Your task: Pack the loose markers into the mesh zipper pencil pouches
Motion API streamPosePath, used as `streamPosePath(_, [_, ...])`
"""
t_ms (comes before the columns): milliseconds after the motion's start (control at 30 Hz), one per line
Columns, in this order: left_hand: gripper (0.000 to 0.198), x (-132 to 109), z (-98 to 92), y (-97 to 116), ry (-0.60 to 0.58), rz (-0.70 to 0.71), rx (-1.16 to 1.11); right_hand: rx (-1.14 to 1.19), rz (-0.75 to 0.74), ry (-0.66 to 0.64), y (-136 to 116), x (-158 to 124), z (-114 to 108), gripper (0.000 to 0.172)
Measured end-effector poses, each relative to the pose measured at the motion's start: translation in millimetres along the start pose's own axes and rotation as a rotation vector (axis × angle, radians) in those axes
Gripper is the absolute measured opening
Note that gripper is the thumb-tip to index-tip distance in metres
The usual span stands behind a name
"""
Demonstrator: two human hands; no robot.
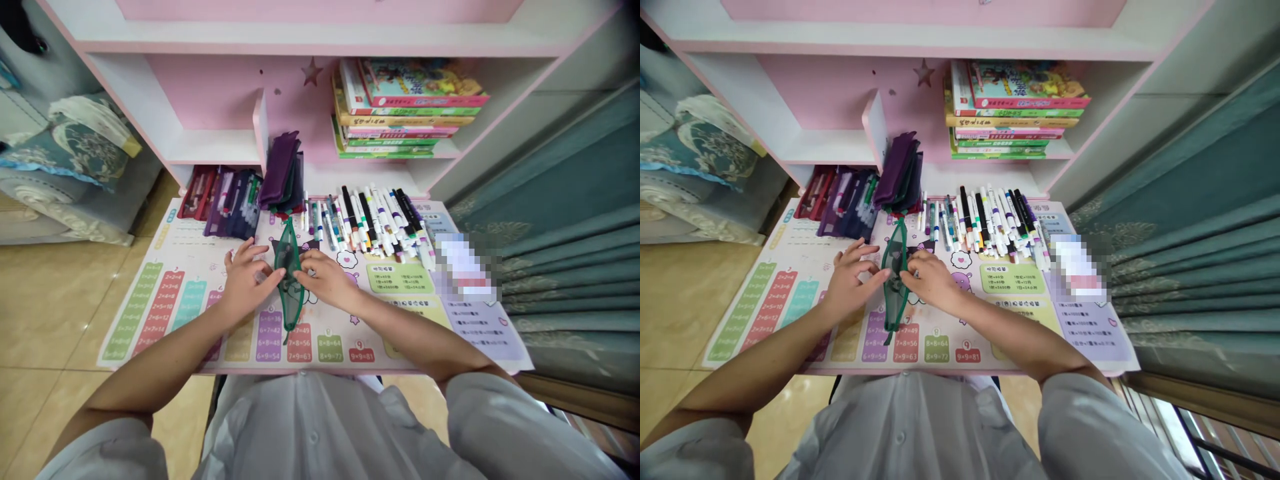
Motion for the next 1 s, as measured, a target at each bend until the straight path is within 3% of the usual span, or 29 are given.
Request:
streamPosePath(200, [0.027,3,8.4,-14,-0.008,-0.027,-0.065,-0.053,-0.059,0.027,1,1,0,0.029])
streamPosePath(333, [0.030,2,8.7,-14,0.031,-0.013,-0.135,-0.060,-0.095,0.100,3,8,-14,0.030])
streamPosePath(500, [0.032,1,13.5,-13,0.033,-0.017,-0.163,-0.406,-0.046,0.469,20,21,-65,0.024])
streamPosePath(567, [0.031,0,13.8,-13,0.044,-0.014,-0.181,-0.543,0.017,0.549,31,26,-78,0.021])
streamPosePath(733, [0.029,-1,11.9,-12,0.063,0.005,-0.211,-0.689,0.108,0.466,53,41,-71,0.022])
streamPosePath(1000, [0.028,0,11.6,-11,0.064,0.008,-0.191,-0.737,0.130,0.413,60,46,-56,0.025])
Point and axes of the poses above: each hand's wrist, its own x-axis towards the middle knuckle, its own z-axis out of the palm, y = z × x, the point moved 8 cm from there along x, towards the middle knuckle, and after that the axes turned 5 degrees about x, right-handed, at the moved point
